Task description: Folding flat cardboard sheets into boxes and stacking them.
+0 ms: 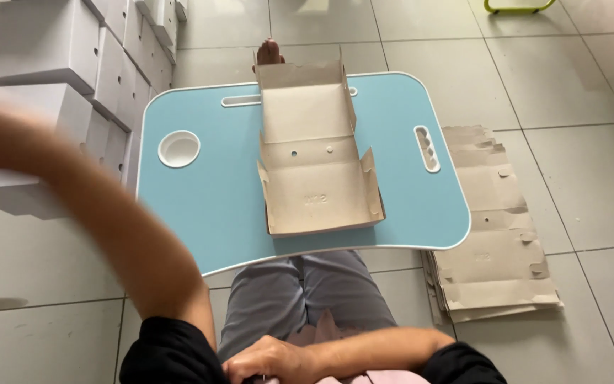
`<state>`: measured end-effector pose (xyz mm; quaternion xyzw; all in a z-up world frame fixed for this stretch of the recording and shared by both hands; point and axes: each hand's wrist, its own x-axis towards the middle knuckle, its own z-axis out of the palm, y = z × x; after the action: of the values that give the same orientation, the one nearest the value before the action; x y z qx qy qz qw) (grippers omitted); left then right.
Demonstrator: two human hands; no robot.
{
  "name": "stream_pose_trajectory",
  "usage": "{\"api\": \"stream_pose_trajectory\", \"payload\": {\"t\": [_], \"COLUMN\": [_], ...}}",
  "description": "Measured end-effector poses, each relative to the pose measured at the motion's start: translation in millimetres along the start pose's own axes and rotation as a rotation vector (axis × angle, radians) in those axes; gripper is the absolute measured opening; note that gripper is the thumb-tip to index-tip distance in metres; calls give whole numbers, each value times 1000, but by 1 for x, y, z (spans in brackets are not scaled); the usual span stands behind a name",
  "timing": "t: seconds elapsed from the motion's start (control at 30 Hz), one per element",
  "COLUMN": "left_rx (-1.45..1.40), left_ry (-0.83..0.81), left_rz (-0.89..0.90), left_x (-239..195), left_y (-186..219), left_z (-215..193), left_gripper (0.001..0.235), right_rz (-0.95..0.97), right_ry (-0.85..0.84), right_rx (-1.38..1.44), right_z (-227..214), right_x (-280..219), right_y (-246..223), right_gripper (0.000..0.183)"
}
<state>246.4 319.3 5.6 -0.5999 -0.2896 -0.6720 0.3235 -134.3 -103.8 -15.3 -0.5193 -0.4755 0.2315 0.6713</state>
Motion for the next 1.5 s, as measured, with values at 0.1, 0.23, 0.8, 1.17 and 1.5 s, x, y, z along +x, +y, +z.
{"api": "stream_pose_trajectory", "payload": {"t": [0.1, 0.23, 0.8, 1.17, 1.5], "left_rx": [-1569, -1317, -1515, -1749, -1550], "left_ry": [-382, -438, -1585, -1604, -1515], "left_rz": [-710, 639, 606, 357, 541], "left_x": [4, 55, 22, 20, 47], "left_y": [136, 206, 274, 248, 206], "left_z": [-159, -357, -414, -372, -394], "left_gripper": [31, 27, 34, 47, 26], "right_rz": [-136, -8, -6, 284, 602], "right_ry": [-127, -141, -123, 1311, 1015], "right_rx": [21, 114, -212, -743, -956], "right_z": [-5, -17, -70, -224, -233], "right_x": [21, 10, -37, -78, -26], "right_y": [-35, -31, -83, -108, -28], "right_gripper": [21, 16, 18, 20, 44]}}
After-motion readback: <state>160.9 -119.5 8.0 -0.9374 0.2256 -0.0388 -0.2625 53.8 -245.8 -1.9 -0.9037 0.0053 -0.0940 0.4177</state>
